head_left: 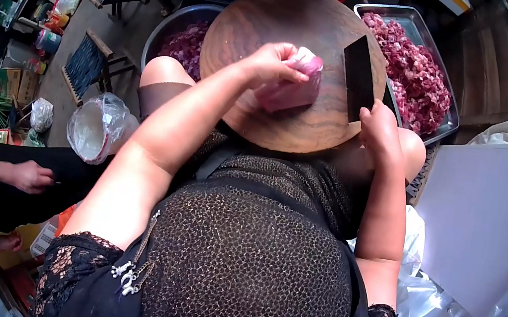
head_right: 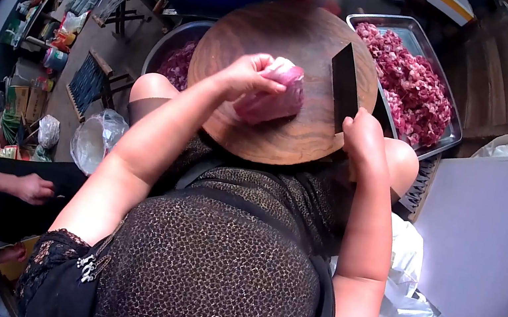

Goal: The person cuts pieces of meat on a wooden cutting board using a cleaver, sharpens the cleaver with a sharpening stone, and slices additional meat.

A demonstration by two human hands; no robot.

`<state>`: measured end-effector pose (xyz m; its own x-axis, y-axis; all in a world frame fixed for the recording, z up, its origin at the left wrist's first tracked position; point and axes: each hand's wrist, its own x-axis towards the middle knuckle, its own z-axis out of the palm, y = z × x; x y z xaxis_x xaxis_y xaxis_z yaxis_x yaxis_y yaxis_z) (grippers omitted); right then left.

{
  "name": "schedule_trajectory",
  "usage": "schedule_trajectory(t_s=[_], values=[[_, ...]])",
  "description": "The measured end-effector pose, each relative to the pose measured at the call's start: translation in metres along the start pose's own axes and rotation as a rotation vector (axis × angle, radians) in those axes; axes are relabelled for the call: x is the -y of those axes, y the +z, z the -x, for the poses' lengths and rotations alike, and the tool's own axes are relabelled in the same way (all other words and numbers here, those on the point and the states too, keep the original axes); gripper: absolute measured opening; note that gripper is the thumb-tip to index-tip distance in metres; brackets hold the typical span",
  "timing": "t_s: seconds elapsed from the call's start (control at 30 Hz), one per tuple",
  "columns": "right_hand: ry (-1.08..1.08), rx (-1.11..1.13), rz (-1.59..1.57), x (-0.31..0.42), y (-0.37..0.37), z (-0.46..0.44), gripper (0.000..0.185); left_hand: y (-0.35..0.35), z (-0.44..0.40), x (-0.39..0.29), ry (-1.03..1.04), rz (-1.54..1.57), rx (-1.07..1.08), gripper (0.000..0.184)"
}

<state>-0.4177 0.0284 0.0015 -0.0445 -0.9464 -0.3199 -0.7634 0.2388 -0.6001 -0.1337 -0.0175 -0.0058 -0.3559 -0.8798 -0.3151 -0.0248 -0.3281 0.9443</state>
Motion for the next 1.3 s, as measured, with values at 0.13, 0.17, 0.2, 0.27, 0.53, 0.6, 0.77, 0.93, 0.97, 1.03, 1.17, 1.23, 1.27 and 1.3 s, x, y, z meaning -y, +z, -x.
schedule_trajectory(t_s=[0.13,0.17,0.2,0.27,0.53,0.6,0.77,0.93,0.97,1.03,1.17,1.23,1.27,1.3], values=[[0.038,0.046,-0.075,0.005,-0.006,0.004,0.017,0.002,0.027,-0.08,0.584,-0.731,0.037,0.028],[0.036,0.051,-0.073,0.003,-0.005,0.003,0.017,-0.002,0.028,-0.088,0.689,-0.952,0.053,0.024],[0.03,0.048,-0.086,0.0,-0.005,0.001,0.017,-0.002,0.029,-0.084,0.687,-0.954,0.049,0.024],[0.018,0.044,-0.103,0.0,-0.005,0.001,0.017,-0.001,0.035,-0.063,0.926,-1.198,0.185,0.012],[0.024,0.02,-0.134,0.001,-0.006,0.004,0.021,-0.023,0.051,0.001,0.285,-1.165,0.119,0.018],[0.029,0.031,-0.13,0.004,-0.008,0.004,0.021,-0.015,0.032,0.01,0.703,-1.157,-0.043,0.033],[0.012,0.036,-0.105,0.011,-0.008,0.013,0.02,0.006,0.023,0.049,0.608,-1.231,-0.161,0.05],[0.05,0.025,-0.147,0.006,-0.003,0.017,0.019,0.001,0.03,0.058,0.653,-1.137,-0.169,0.03],[0.036,0.007,-0.195,0.004,-0.003,0.018,0.02,0.0,0.031,0.058,0.688,-1.111,-0.183,0.03],[-0.021,-0.019,-0.26,0.008,-0.003,0.027,0.017,-0.002,0.038,0.054,0.71,-1.113,-0.174,0.031],[-0.107,0.052,-0.398,0.026,0.007,0.064,0.016,-0.002,0.052,0.047,0.818,-1.2,-0.217,0.033],[-0.19,0.078,-0.393,0.033,0.02,0.072,0.023,-0.001,0.052,0.046,0.844,-1.212,-0.194,0.033],[-0.317,0.049,-0.27,0.022,0.032,0.063,0.024,-0.002,0.051,0.046,0.874,-1.226,-0.185,0.034],[-0.441,0.004,-0.147,0.011,0.044,0.053,0.025,0.0,0.048,0.046,0.893,-1.254,-0.199,0.031]])
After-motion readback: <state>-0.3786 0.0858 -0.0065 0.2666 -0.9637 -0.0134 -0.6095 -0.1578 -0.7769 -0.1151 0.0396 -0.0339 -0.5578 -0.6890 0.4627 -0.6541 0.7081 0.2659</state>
